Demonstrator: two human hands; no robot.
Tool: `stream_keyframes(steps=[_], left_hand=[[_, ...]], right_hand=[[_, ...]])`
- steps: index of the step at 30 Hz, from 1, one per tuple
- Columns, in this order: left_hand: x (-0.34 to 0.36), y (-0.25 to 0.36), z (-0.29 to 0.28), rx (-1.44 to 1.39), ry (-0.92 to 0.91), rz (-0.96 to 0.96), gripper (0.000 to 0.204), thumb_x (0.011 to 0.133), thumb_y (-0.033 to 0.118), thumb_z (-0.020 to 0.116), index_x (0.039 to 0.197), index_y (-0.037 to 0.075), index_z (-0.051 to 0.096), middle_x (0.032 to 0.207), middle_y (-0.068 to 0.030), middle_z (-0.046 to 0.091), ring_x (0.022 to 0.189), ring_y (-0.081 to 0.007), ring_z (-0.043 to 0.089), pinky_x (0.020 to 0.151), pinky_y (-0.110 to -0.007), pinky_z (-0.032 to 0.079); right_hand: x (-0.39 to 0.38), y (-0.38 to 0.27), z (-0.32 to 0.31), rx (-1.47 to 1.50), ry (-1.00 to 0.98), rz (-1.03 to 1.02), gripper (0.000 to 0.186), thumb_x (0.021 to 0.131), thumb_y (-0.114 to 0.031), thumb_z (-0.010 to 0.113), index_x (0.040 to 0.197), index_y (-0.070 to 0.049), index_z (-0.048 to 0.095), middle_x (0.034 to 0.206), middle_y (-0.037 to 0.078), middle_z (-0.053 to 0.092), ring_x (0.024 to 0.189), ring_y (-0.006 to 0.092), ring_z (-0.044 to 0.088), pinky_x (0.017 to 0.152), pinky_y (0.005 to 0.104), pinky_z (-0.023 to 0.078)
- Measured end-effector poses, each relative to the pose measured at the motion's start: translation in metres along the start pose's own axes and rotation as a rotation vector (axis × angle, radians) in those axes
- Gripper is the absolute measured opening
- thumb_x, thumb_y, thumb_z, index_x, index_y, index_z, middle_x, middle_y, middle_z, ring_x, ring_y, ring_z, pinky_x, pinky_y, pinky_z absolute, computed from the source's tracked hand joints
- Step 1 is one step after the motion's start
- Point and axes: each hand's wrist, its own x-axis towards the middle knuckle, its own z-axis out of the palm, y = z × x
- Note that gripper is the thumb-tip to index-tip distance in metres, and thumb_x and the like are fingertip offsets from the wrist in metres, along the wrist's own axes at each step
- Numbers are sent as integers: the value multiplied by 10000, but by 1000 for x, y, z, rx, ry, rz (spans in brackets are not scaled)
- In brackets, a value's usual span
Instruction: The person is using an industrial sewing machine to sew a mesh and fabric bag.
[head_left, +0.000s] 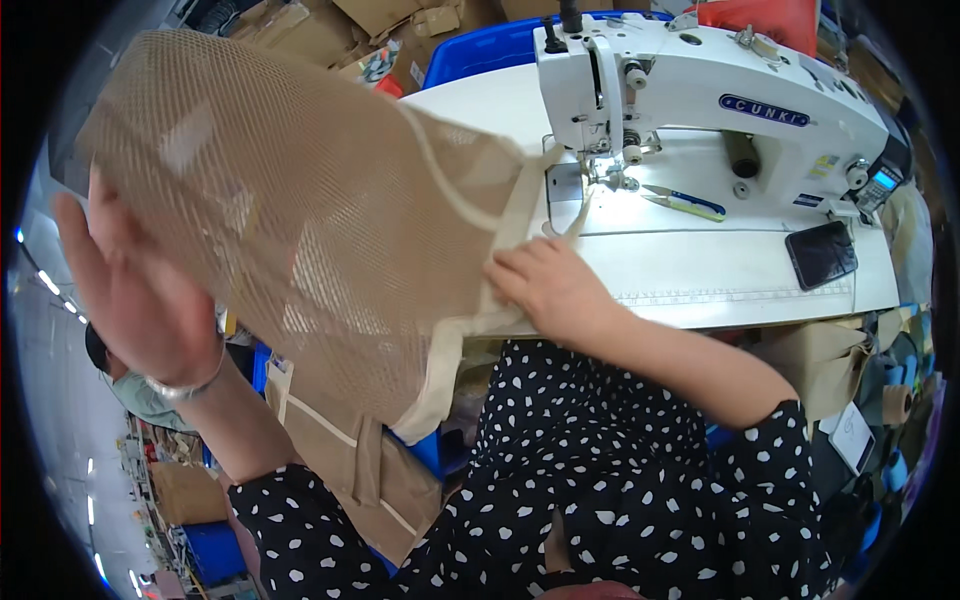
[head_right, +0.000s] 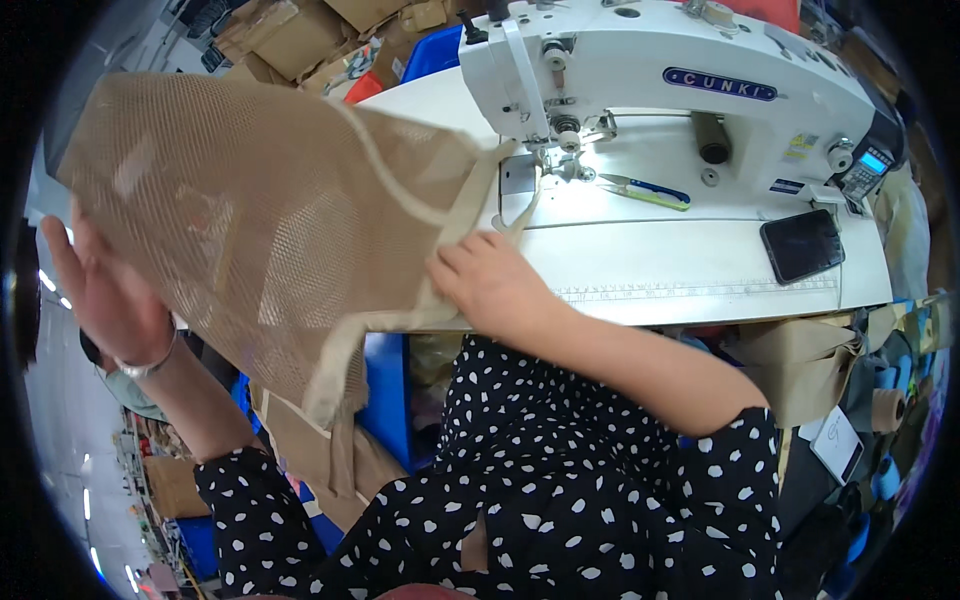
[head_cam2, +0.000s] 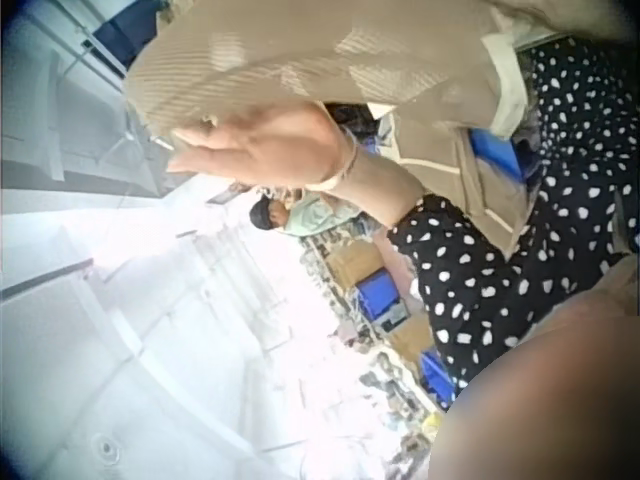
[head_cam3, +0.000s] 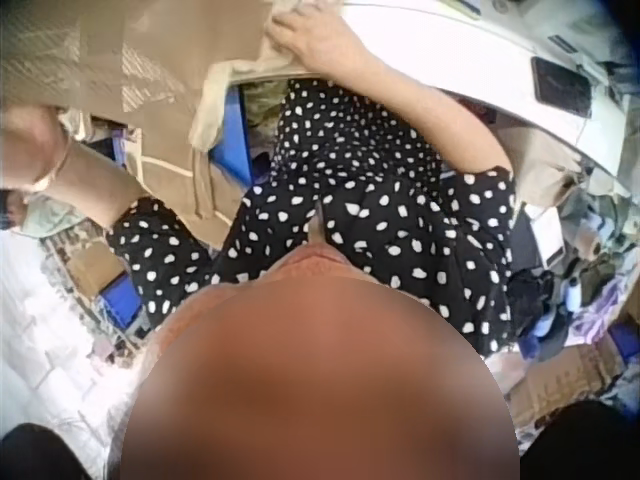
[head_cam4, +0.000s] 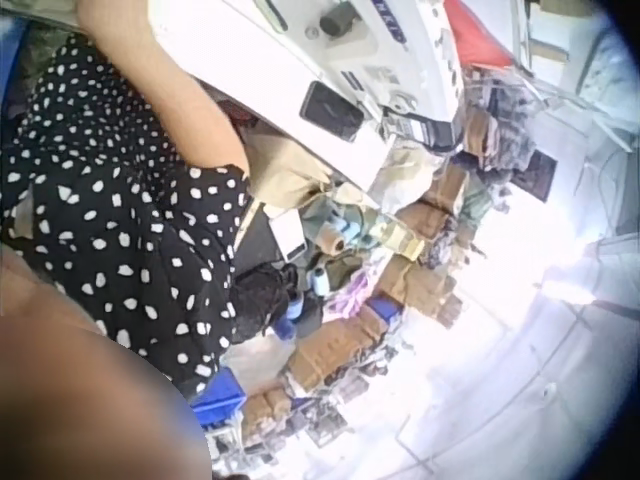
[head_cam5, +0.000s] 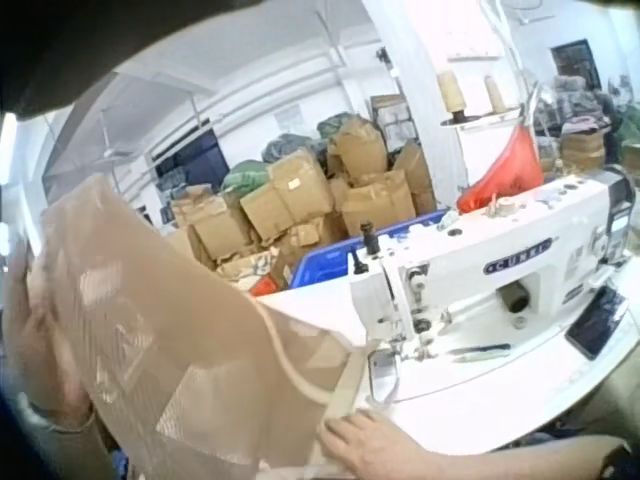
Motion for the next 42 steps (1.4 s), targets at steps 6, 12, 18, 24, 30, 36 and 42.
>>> stream_keyframes(steps=[6,12,18,24,30,36,42], left_hand=[[-8,-82,65,1429,160,1114,903,850,395,858,1531,-24,437,1550,-222,402,1333,-344,472,1120,-453,381],[-68,-129,93,1882,-669,642,606,915,153,623,1514,159,536,1076,-74,599,969,-230,599,986,-434,429],[-80,-189,93,1158,-1395,782,617,937,181,536,1543,254,450,1585,-24,468,1291,-226,587,999,-392,452],[-86,-180,77,1538,-1156,464,544,939,150,513,1480,197,542,1283,-60,642,1154,-222,621,986,-397,425],[-83,-187,54,1333,-1114,120,341,740,83,743,1076,140,722,1123,-3,678,1054,-241,604,947,-417,430],[-78,-205,43,1165,-935,434,227,734,102,665,960,85,655,1057,-50,644,1068,-278,594,939,-435,498],[-55,-221,44,1081,-965,620,239,718,127,646,948,64,622,1043,-77,621,1042,-295,595,894,-440,527]], right_hand=[[-59,-13,-26,140,-128,124,538,870,-127,667,1400,-77,591,1361,204,582,1281,356,547,1118,503,438],[-74,-5,-46,186,-175,74,326,817,-87,628,1121,13,685,1256,197,588,1228,349,561,1056,396,506],[-72,8,-52,213,-175,-39,253,762,-102,636,967,38,686,1039,139,608,1029,295,604,874,375,571],[-68,21,-68,286,-278,-110,166,739,-109,651,850,14,663,999,122,599,1008,276,608,818,357,576],[-70,30,-79,360,-287,-80,149,743,-104,666,850,-3,648,1017,124,576,983,279,597,779,347,573],[-67,36,-75,328,-247,-152,263,774,-95,673,1003,33,695,951,92,537,940,248,583,740,325,560],[-57,50,-68,318,-207,-199,329,783,-99,664,1080,40,690,899,68,524,881,223,585,708,308,553]])
